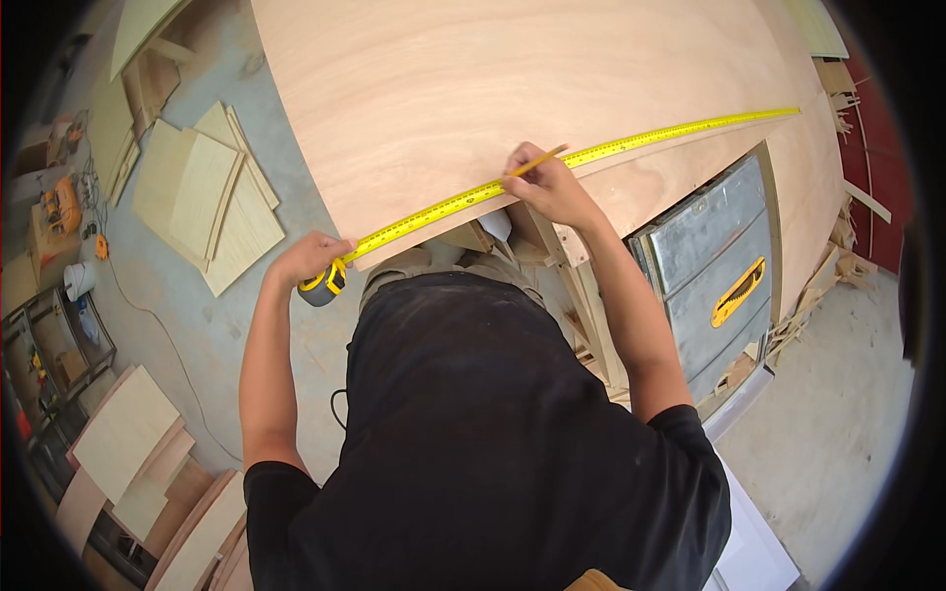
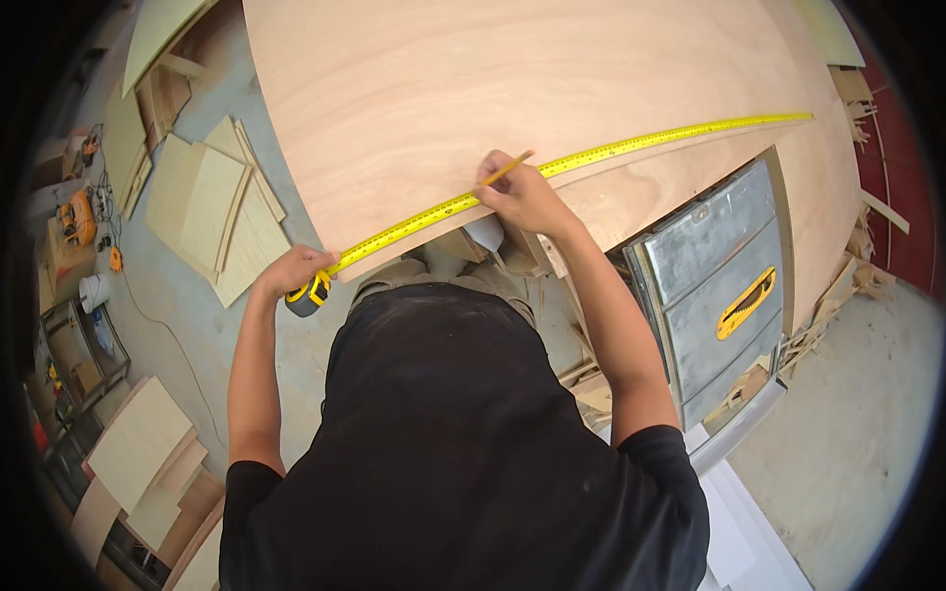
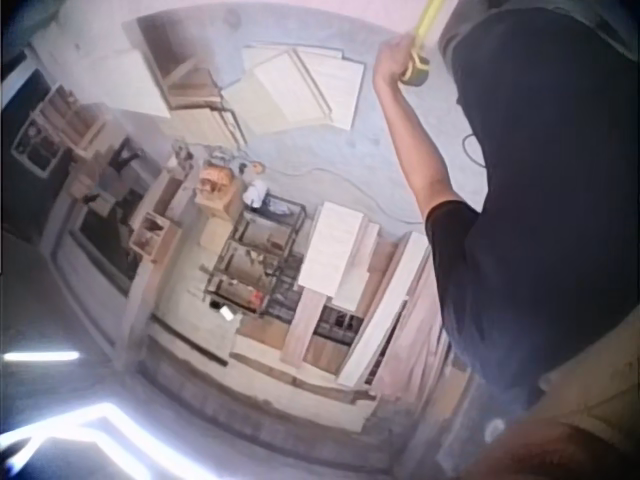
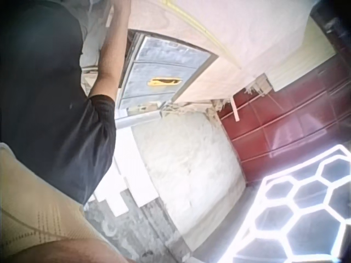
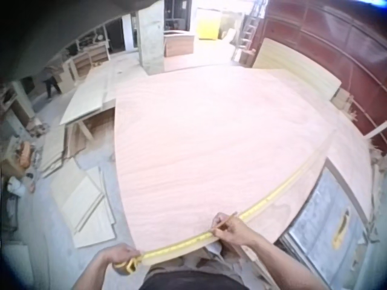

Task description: Measuring and marking a piece of plywood according to a technical diagram using a tape measure and pencil.

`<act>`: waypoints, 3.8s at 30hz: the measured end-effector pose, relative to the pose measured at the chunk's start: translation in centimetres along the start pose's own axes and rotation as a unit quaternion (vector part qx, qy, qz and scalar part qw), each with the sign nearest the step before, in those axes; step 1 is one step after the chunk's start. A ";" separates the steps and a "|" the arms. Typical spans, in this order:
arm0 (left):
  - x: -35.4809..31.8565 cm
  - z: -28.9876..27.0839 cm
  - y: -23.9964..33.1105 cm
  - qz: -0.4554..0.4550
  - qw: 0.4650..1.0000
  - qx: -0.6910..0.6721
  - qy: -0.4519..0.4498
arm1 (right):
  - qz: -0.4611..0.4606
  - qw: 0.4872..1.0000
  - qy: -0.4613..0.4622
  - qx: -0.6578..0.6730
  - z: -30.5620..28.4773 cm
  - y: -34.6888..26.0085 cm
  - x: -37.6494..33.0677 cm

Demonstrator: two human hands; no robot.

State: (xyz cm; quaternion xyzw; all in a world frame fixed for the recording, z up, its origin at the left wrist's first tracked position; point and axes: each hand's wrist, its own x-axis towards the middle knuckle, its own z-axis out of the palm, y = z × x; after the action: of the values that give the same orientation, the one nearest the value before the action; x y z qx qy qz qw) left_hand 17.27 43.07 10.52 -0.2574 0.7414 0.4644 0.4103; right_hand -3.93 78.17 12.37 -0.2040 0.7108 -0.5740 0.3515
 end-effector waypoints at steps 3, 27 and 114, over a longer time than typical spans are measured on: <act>-0.2 0.2 0.0 -0.018 1.000 -0.020 0.005 | -0.025 0.980 -0.044 -0.192 1.0 -0.1 2.6; 0.4 0.2 -0.4 -0.011 0.999 -0.036 -0.006 | -0.052 0.974 -0.079 -0.208 0.9 2.9 3.7; -2.3 3.1 0.2 0.140 0.727 -0.600 0.304 | 0.234 0.818 -0.338 -0.402 1.2 -0.2 -4.6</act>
State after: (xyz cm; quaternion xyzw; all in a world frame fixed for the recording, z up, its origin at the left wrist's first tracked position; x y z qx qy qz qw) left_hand 19.51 45.91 11.84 -0.4702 0.4214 0.7615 -0.1465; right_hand 0.00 80.47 13.69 -0.3360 0.7413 -0.0331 0.5800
